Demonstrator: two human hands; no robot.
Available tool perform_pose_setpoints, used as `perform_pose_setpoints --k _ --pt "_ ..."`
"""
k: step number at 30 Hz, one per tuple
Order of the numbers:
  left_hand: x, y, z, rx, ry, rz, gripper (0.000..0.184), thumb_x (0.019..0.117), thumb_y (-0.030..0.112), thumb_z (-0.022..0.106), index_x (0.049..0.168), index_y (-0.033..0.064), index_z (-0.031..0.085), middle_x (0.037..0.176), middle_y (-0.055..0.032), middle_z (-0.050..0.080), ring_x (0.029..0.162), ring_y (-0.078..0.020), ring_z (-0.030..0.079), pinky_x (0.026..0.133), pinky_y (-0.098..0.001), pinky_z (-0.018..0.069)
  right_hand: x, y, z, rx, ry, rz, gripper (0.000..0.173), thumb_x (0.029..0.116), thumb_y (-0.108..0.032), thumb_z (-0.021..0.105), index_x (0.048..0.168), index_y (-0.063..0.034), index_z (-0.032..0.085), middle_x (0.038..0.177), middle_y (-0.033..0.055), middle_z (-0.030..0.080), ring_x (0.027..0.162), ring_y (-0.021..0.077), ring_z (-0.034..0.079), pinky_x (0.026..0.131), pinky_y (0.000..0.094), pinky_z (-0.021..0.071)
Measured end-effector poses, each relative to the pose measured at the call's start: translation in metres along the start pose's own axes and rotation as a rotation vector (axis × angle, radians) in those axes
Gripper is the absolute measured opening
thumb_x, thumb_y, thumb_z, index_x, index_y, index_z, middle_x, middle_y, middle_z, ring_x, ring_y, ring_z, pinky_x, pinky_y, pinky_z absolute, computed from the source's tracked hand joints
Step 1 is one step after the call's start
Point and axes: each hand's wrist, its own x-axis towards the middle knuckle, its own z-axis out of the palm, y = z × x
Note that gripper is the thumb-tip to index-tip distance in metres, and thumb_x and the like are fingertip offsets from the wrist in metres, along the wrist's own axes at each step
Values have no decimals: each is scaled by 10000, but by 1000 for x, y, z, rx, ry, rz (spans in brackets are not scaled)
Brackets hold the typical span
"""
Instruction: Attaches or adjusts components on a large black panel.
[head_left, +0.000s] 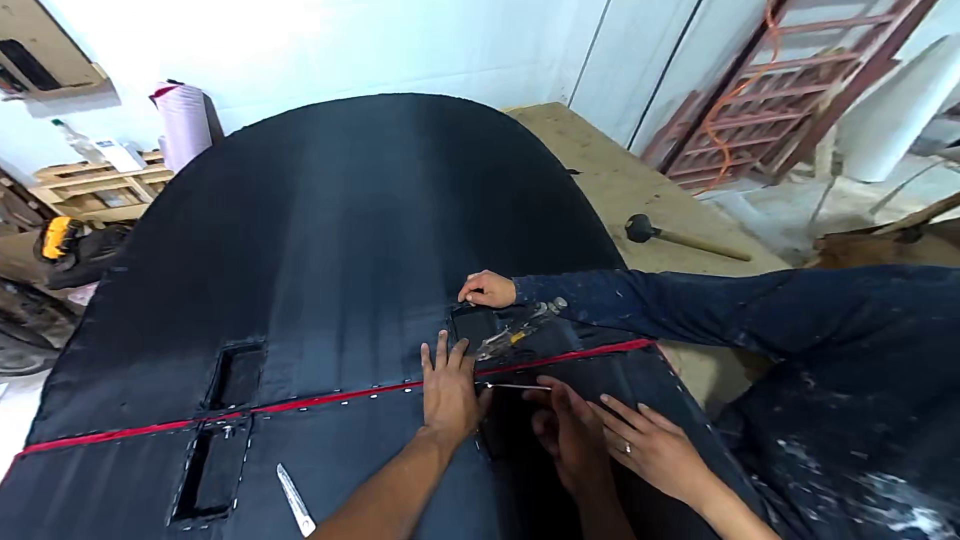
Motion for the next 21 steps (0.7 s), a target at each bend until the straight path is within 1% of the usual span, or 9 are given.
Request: perform_pose_setpoints --k 3,6,8,10,11,14,18,20,21 --pt "-1 -2 -1 -13 -27 -9 654 836 651 612 1360 261 645 1607 73 425 1571 -307 177 1231 -677 77 0 8 11 -49 56 -55 335 1091 -260 487 1212 13 640 857 140 718 511 161 581 401 262 438" --pt "-3 -2 -5 -13 -46 -9 824 746 778 626 1383 255 631 1612 55 420 1572 -321 168 1224 -687 73 -8 2 10 -91 104 -54 299 1098 -259 447 1130 -9 609 740 68 663 499 135 565 413 254 447" --pt "-4 -3 -6 -9 -53 -12 809 763 758 617 1398 258 618 1616 56 411 1573 -318 162 1226 -684 65 -13 5 12 -100 57 -161 317 1085 -237 473 1138 34 627 767 110 697 504 154 588 407 268 459" --pt "-3 -2 -6 -18 -63 -9 719 820 668 614 1406 251 613 1628 57 395 1578 -306 148 1231 -675 57 -35 -35 30 -287 -40 -305 312 1064 -157 492 1154 115 614 814 142 690 576 155 620 492 282 524" --pt "-3 -2 -7 -19 -65 -5 692 841 642 612 1406 242 614 1630 52 393 1579 -305 151 1231 -675 59 -57 -87 47 -423 -115 -235 297 1056 -97 499 1173 157 599 866 178 673 673 185 624 638 328 538" --pt "-6 -6 -9 -8 -83 7 645 853 559 633 1407 230 610 1632 46 390 1581 -304 141 1228 -680 54 -93 -173 94 -645 -191 -126 254 1004 -12 568 1144 191 629 948 279 700 801 285 674 782 362 542" --pt "-8 -7 -1 13 -23 59 499 935 410 548 1399 240 619 1615 34 419 1571 -315 187 1219 -683 108 -72 -198 106 -733 -433 -9 265 1002 50 517 1206 209 577 1064 336 666 899 328 663 833 338 537" --pt "-6 -4 -1 16 -45 24 559 947 553 513 1408 254 612 1622 50 407 1579 -299 159 1231 -674 83 -53 -180 85 -612 -441 80 301 1042 35 428 1253 234 505 1079 328 639 910 278 646 847 318 531" --pt "-5 -4 -2 11 -53 8 612 920 616 537 1407 252 613 1621 53 408 1579 -294 153 1234 -671 68 -44 -157 69 -475 -353 113 317 1071 3 358 1265 225 472 1030 274 622 847 209 624 792 284 523"
